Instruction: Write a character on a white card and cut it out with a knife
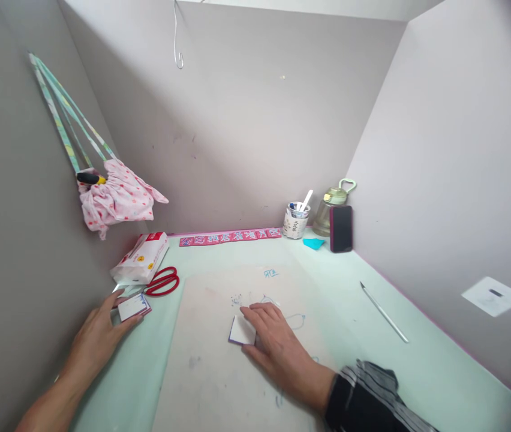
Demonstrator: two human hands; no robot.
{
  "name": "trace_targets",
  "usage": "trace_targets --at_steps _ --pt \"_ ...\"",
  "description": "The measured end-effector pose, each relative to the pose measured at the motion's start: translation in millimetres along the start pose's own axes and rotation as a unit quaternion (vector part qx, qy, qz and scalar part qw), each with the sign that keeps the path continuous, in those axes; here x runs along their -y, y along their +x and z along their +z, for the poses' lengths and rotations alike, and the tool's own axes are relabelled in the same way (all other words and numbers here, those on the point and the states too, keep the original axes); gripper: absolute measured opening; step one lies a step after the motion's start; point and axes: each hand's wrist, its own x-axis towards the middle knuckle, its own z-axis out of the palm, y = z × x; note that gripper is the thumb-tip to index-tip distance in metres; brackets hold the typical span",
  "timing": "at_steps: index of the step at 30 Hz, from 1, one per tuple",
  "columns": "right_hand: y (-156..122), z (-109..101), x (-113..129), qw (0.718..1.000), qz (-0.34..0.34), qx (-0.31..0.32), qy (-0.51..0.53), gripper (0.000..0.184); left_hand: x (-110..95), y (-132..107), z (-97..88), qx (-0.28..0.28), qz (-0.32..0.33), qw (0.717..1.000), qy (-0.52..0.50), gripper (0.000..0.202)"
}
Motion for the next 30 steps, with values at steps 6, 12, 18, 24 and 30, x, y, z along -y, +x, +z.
trace_targets --at_steps 6,12,18,24,30 --pt "0.7 -1.0 0.8 1.0 0.004 0.003 0.003 0.062 3.1 1.0 3.6 0.008 0.0 1.0 0.004 0.087" --pt "1.6 -1.5 1.6 1.0 0.001 0.002 0.004 0.061 -14.0 -5.9 -3.8 -0.01 -0.018 1.0 0.002 0.085" --pt "0.9 -0.2 -0.2 1.0 -0.005 -0.003 0.001 0.061 -10.9 -4.2 -2.8 -0.007 -0.005 1.0 -0.007 0.081" --pt "0.1 0.7 -0.9 1.0 -0.008 -0.007 0.004 0.061 4.3 0.4 3.1 0.01 0.02 1.0 -0.007 0.077" --pt "-0.3 0.4 -0.7 1.0 -0.017 -0.021 0.009 0.062 -1.4 -2.5 1.0 -0.002 0.003 1.0 -0.013 0.079"
